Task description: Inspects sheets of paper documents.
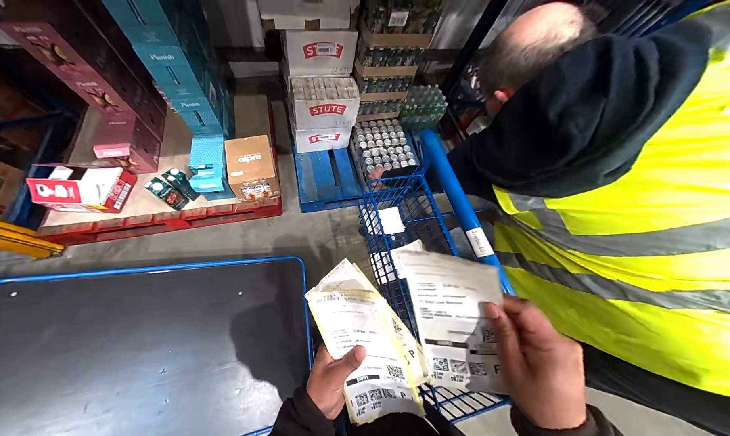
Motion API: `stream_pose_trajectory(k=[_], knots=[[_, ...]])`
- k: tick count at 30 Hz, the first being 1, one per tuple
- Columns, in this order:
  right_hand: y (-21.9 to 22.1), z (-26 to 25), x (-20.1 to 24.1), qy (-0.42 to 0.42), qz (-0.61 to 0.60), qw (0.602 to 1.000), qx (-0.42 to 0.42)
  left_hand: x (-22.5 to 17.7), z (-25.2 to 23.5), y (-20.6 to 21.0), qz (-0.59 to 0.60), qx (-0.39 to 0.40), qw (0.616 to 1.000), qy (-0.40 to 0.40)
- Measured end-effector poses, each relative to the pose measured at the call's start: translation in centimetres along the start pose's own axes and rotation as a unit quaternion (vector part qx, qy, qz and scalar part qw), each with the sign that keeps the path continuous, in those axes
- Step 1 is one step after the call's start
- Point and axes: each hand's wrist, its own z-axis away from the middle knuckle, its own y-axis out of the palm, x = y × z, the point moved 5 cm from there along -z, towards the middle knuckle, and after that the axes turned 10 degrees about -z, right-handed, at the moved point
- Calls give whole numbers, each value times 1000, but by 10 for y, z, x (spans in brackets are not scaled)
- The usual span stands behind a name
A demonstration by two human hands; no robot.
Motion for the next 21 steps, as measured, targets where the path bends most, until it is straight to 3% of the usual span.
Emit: stream_pose_trajectory(k=[4,13,21], knots=[[23,15,24,-36,9,997,63,4,-2,2,4,63,998,24],[50,21,-6,116,-119,978,123,13,1,7,25,55,998,-9],[44,14,6,112,-75,979,156,23,4,16,48,70,996,29]])
